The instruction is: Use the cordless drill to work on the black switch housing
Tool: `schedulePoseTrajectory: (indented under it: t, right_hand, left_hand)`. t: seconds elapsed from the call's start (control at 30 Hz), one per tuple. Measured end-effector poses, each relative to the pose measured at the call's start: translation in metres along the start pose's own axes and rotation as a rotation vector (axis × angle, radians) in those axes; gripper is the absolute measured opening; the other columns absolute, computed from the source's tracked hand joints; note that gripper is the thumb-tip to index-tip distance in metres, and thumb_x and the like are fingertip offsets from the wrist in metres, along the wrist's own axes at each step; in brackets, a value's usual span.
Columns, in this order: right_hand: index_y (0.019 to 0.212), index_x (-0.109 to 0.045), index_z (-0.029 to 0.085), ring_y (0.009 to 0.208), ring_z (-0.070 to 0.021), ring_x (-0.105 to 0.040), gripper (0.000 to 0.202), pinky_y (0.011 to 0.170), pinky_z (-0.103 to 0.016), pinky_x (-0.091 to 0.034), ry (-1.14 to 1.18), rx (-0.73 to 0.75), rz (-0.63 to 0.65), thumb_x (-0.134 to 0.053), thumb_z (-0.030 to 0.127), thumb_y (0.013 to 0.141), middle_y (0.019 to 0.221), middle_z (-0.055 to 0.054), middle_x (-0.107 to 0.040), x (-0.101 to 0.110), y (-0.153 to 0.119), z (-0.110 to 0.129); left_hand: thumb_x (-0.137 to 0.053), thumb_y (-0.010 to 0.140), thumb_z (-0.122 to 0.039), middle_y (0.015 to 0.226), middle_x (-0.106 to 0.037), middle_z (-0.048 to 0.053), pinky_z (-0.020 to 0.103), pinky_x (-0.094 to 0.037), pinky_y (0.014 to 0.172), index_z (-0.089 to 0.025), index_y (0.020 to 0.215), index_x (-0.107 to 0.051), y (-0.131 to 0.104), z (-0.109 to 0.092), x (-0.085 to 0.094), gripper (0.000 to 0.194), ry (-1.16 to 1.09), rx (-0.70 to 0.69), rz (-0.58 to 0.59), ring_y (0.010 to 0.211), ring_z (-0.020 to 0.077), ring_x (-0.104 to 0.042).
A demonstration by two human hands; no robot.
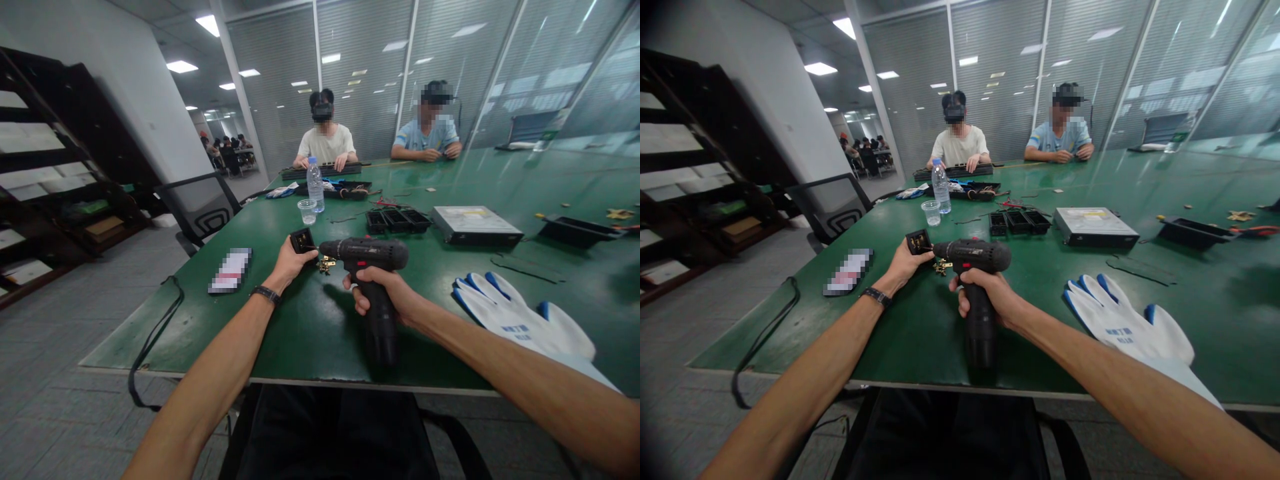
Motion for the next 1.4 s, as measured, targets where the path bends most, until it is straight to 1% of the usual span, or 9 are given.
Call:
schedulePoseTrajectory:
  t: [0.13, 0.33, 0.67, 0.83, 1.03, 1.4]
  right_hand:
    - [0.084, -0.069, 0.013, 0.045, -0.0161, -0.052, 0.019, 0.051, -0.03, -0.046, 0.0, 0.011, -0.011, -0.059, 0.029, 0.085, 0.052, -0.004, -0.06, 0.0007, 0.0002, 0.001]
    - [0.082, -0.07, 0.012, 0.045, -0.0162, -0.053, 0.022, 0.05, -0.03, -0.045, -0.011, -0.006, -0.005, -0.057, 0.029, 0.087, 0.049, -0.004, -0.058, -0.0007, -0.0004, 0.0005]
    - [0.083, -0.069, 0.012, 0.045, -0.0156, -0.052, 0.02, 0.051, -0.03, -0.046, -0.002, 0.008, -0.01, -0.057, 0.028, 0.086, 0.051, -0.004, -0.059, 0.0008, 0.0004, 0.0004]
    - [0.081, -0.069, 0.012, 0.045, -0.0164, -0.053, 0.021, 0.05, -0.029, -0.045, -0.012, -0.003, -0.008, -0.058, 0.029, 0.085, 0.049, -0.004, -0.057, -0.0021, -0.0015, 0.0015]
    - [0.083, -0.07, 0.012, 0.045, -0.0153, -0.051, 0.021, 0.051, -0.03, -0.046, -0.004, 0.017, -0.004, -0.058, 0.029, 0.086, 0.052, -0.004, -0.059, 0.0, 0.0003, 0.0005]
    - [0.084, -0.07, 0.013, 0.045, -0.0154, -0.052, 0.02, 0.051, -0.031, -0.047, 0.001, 0.025, -0.008, -0.058, 0.029, 0.086, 0.055, -0.005, -0.061, 0.0023, 0.001, -0.0009]
  left_hand:
    - [-0.089, 0.057, -0.027, 0.1, -0.068, 0.006, 0.039, -0.053, 0.087, -0.016, 0.103, -0.057, -0.0013, -0.0027, -0.0012, 0.057, -0.011, 0.002, 0.002, 0.088, 0.0206, -0.065]
    - [-0.089, 0.057, -0.026, 0.099, -0.069, 0.006, 0.039, -0.053, 0.087, -0.015, 0.104, -0.057, -0.0013, -0.003, -0.0015, 0.058, -0.002, -0.007, 0.002, 0.088, 0.0198, -0.065]
    - [-0.089, 0.058, -0.027, 0.1, -0.069, 0.006, 0.039, -0.053, 0.088, -0.015, 0.105, -0.057, -0.0025, -0.0043, -0.002, 0.059, -0.004, 0.0, 0.004, 0.088, 0.0199, -0.065]
    - [-0.09, 0.056, -0.027, 0.099, -0.069, 0.006, 0.038, -0.053, 0.086, -0.015, 0.104, -0.057, -0.0024, -0.0051, -0.0014, 0.059, 0.003, -0.006, -0.003, 0.087, 0.0199, -0.065]
    - [-0.09, 0.056, -0.027, 0.099, -0.068, 0.006, 0.038, -0.052, 0.087, -0.016, 0.104, -0.057, -0.0024, -0.0051, -0.0016, 0.059, -0.013, -0.002, -0.002, 0.087, 0.0199, -0.064]
    - [-0.09, 0.058, -0.027, 0.102, -0.069, 0.007, 0.038, -0.053, 0.088, -0.015, 0.104, -0.057, -0.0043, -0.0078, -0.0021, 0.058, 0.008, -0.008, -0.005, 0.089, 0.0205, -0.065]
Point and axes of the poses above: each hand's wrist, its own y-axis towards the middle knuckle, its own x-axis out of the back of the hand, z = x × y, the point moved 8 cm from there along y, towards the middle knuckle
